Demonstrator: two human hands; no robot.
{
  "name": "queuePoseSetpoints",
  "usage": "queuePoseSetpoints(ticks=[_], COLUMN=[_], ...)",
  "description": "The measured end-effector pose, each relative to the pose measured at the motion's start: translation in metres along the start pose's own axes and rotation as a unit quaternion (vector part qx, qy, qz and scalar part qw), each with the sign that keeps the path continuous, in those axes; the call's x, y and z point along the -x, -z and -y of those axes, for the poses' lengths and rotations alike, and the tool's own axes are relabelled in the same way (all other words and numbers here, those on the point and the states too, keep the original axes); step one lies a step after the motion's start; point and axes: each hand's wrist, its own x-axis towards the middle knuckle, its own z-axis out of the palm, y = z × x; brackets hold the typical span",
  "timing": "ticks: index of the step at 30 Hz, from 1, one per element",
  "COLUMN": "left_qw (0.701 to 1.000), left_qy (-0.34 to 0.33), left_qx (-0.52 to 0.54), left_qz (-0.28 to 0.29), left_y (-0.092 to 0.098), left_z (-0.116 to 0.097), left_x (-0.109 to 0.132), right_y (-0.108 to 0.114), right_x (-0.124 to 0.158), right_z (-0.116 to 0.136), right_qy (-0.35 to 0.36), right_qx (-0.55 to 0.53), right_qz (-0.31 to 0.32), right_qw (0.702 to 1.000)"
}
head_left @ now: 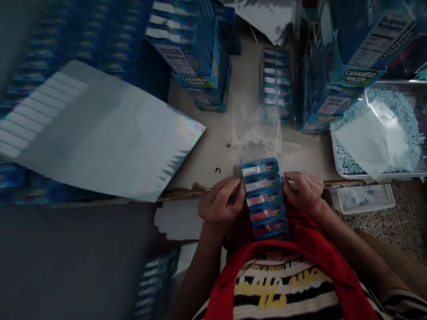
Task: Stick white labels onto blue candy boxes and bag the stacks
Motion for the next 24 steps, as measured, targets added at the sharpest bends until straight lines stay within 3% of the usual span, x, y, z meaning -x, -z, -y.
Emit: queuePoseSetpoints(ticks=[4,9,14,17,20,22,24], left_qw=[0.998,0.998,0.999,0.995,0.979,0.980,0.985], left_qy=[-0.013,-0.004,-0.034,0.089,0.200,0.182,0.122], left_qx=[0.031,0.038,0.020,0.033,0.043,0.032,0.002], left_qz=[0.044,0.052,-0.022,-0.038,0.007,0.068,0.122], left_y=[0.019,0.030,0.011,-0.009,-0.024,-0.027,-0.025], left_z=[-0.004,-0.012,-0.009,-0.005,-0.001,0.001,0.005], left_x=[-0.014,-0.005,0.040,0.051,0.044,0.038,0.034], right_y=[0.012,0.027,0.015,0.001,-0.007,-0.010,-0.010], right_x=[-0.003,0.003,0.019,0.022,0.023,0.023,0.022], right_z=[0.003,0.016,0.008,0.003,0.003,0.004,0.003], right_qy=[0.047,0.010,0.044,-0.016,-0.068,-0.073,-0.061], right_qx=[-0.038,-0.005,-0.045,-0.037,-0.029,-0.025,-0.012], right_qz=[0.023,0.061,0.037,0.010,0.053,0.093,0.110], right_qw=[0.998,0.998,0.997,0.999,0.996,0.993,0.992])
